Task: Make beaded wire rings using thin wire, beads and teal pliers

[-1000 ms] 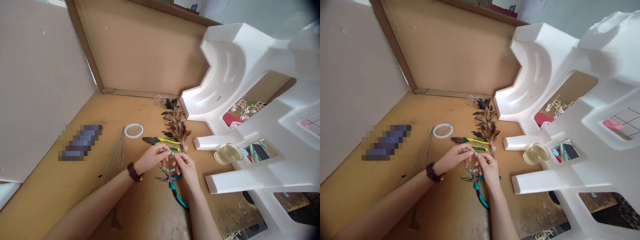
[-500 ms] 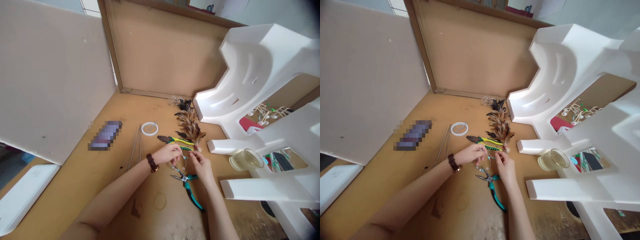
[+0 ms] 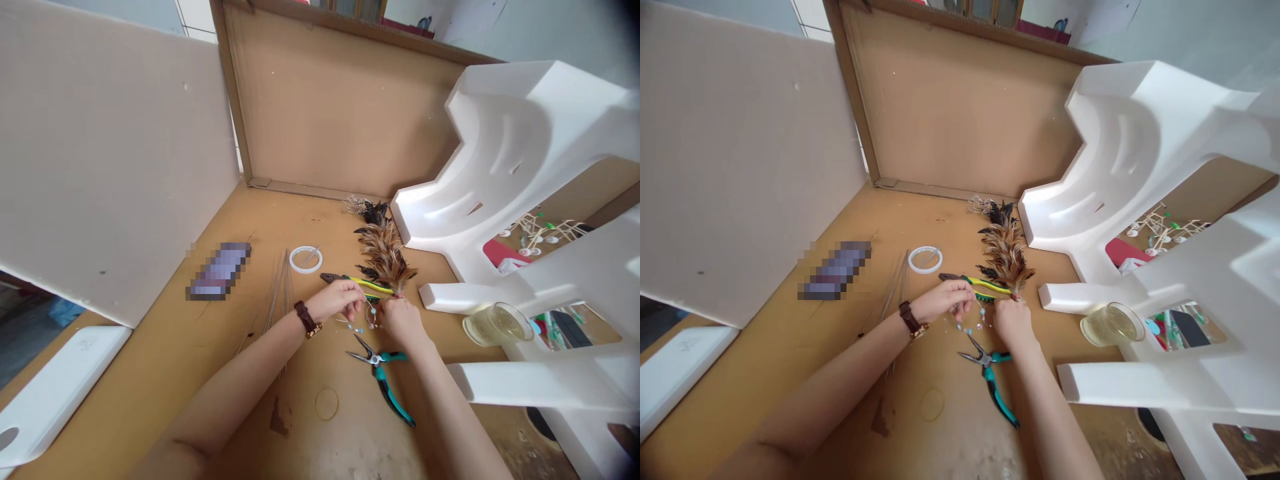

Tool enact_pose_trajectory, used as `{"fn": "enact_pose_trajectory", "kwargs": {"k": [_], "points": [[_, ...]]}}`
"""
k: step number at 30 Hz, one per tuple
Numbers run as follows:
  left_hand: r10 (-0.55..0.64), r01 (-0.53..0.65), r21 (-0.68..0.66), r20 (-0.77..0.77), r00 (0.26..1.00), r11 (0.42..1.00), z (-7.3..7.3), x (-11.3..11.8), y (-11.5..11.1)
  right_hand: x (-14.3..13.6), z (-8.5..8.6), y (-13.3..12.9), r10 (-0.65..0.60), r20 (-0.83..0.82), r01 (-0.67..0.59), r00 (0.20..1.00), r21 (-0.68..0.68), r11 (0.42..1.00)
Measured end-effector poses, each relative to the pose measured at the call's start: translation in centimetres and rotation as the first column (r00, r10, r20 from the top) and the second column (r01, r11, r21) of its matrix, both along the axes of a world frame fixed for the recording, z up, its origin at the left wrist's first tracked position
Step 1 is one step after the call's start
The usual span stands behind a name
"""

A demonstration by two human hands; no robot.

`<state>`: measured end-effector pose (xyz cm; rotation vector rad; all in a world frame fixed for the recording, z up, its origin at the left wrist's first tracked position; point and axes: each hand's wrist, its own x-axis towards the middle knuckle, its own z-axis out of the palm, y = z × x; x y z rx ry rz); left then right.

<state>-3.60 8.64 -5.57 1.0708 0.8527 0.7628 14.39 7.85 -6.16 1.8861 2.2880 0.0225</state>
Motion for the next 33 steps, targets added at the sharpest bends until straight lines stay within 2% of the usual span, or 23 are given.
{"fn": "enact_pose_trajectory", "kwargs": {"k": [4,9,13,21,25,30,33], "points": [[0.086,-0.087,0.007,0.055,0.995,0.996,0.3,-1.2,0.6,0.9,0.5,0.0,-0.055,0.033,0.055,0.998,-0.001,0.999],[0.142,-0.143,0.003,0.074,0.987,0.990,0.7,-2.0,1.0,0.9,0.6,-0.5,-0.065,0.019,0.065,0.998,0.003,0.998],[0.186,-0.187,0.015,0.073,0.980,0.982,0.8,-2.6,1.2,1.2,1.2,-0.3,-0.090,-0.012,0.090,0.996,0.042,0.995],[0.144,-0.144,-0.011,0.006,0.990,0.990,1.3,-3.0,1.3,1.6,2.5,0.4,-0.097,-0.091,0.104,0.991,0.079,0.991],[0.148,-0.148,0.010,-0.004,0.989,0.989,2.6,-3.6,1.1,-0.4,2.3,-0.4,-0.039,-0.146,0.042,0.989,0.021,0.999],[0.208,-0.216,0.114,0.079,0.975,0.970,4.9,-5.1,0.5,-5.1,1.5,-2.7,0.164,-0.237,-0.191,0.958,-0.097,0.977],[0.232,-0.240,0.121,0.072,0.970,0.963,5.4,-5.3,0.3,-8.2,1.0,-4.1,0.231,-0.254,-0.268,0.939,-0.122,0.956]]}}
